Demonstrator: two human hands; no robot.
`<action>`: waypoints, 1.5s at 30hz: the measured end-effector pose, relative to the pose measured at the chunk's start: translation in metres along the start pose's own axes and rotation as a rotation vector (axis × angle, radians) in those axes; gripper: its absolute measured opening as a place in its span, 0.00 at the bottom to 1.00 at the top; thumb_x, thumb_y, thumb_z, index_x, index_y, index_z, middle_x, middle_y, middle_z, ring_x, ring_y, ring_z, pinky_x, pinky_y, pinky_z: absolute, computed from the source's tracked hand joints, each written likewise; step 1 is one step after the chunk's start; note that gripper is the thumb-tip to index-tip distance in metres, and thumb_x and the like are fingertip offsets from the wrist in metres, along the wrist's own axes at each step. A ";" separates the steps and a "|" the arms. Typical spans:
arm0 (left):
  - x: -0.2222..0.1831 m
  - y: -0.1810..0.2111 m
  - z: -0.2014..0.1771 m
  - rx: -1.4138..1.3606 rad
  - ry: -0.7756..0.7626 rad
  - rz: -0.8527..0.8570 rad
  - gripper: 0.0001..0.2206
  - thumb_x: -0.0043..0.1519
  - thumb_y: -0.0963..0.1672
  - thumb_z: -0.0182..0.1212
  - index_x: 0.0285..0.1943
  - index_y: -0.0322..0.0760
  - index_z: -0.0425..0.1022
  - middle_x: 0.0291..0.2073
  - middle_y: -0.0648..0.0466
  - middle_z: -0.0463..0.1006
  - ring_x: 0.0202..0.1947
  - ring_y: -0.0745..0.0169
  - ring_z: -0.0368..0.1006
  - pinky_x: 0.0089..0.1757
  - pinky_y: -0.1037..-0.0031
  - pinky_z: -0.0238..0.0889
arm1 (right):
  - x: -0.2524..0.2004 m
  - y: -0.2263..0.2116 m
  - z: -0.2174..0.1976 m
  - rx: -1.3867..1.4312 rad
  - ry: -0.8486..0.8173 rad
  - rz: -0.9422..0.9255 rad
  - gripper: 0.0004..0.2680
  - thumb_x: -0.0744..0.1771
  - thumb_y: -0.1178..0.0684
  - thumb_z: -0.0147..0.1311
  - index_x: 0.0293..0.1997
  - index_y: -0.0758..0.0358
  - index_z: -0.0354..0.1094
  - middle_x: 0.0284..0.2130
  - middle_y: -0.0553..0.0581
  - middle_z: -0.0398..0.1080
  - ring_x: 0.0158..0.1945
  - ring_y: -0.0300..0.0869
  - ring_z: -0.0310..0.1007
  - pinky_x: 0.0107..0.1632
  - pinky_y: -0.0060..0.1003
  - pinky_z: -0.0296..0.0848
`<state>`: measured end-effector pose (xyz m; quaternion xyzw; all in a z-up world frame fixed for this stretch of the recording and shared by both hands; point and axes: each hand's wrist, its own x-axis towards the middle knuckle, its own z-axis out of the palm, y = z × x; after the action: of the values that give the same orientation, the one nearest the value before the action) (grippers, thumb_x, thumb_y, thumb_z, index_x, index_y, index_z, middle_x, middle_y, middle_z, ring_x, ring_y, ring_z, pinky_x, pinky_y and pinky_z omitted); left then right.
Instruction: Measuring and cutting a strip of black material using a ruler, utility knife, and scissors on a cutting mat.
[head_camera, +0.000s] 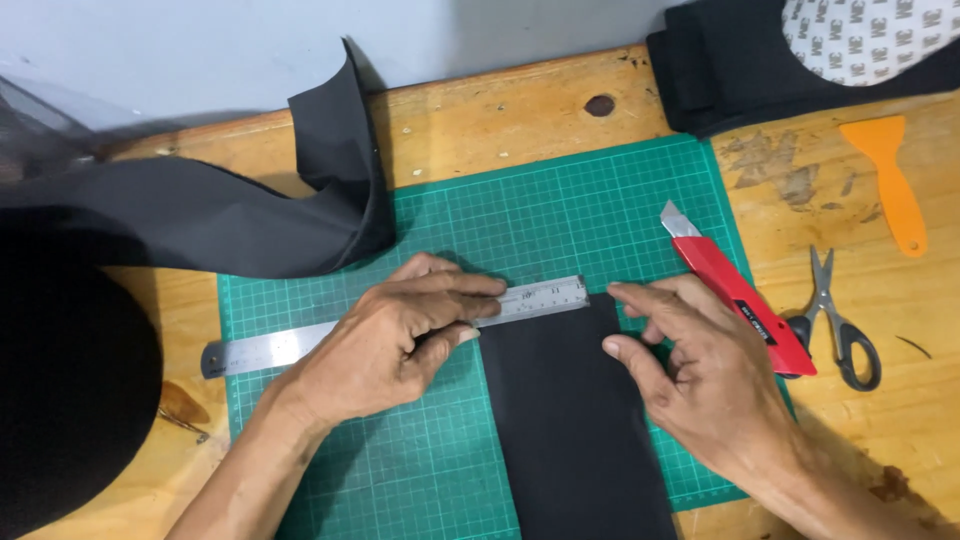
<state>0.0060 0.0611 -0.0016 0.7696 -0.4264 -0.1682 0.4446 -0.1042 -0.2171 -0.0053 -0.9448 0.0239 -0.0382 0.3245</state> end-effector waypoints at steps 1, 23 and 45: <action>0.000 0.000 -0.001 0.002 0.003 -0.002 0.12 0.65 0.37 0.55 0.55 0.29 0.79 0.59 0.45 0.79 0.59 0.42 0.70 0.52 0.56 0.71 | 0.000 0.001 0.001 0.001 -0.001 -0.004 0.15 0.64 0.51 0.63 0.57 0.51 0.75 0.40 0.46 0.71 0.31 0.33 0.69 0.18 0.28 0.66; -0.003 0.006 -0.010 0.178 0.139 0.149 0.10 0.62 0.34 0.56 0.51 0.23 0.79 0.50 0.40 0.80 0.54 0.42 0.75 0.53 0.59 0.73 | -0.009 -0.008 0.015 -0.268 0.129 -0.408 0.13 0.64 0.46 0.67 0.53 0.51 0.76 0.46 0.59 0.65 0.40 0.50 0.63 0.28 0.44 0.70; 0.003 0.025 -0.009 0.266 -0.108 -0.407 0.12 0.63 0.34 0.44 0.47 0.43 0.66 0.39 0.52 0.71 0.41 0.54 0.63 0.41 0.64 0.62 | -0.016 -0.019 0.013 -0.302 0.026 -0.705 0.30 0.62 0.22 0.58 0.57 0.58 0.68 0.57 0.64 0.70 0.54 0.57 0.71 0.48 0.51 0.70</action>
<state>0.0011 0.0578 0.0244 0.8813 -0.3042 -0.2377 0.2727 -0.1186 -0.1931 -0.0045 -0.9317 -0.2929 -0.1554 0.1481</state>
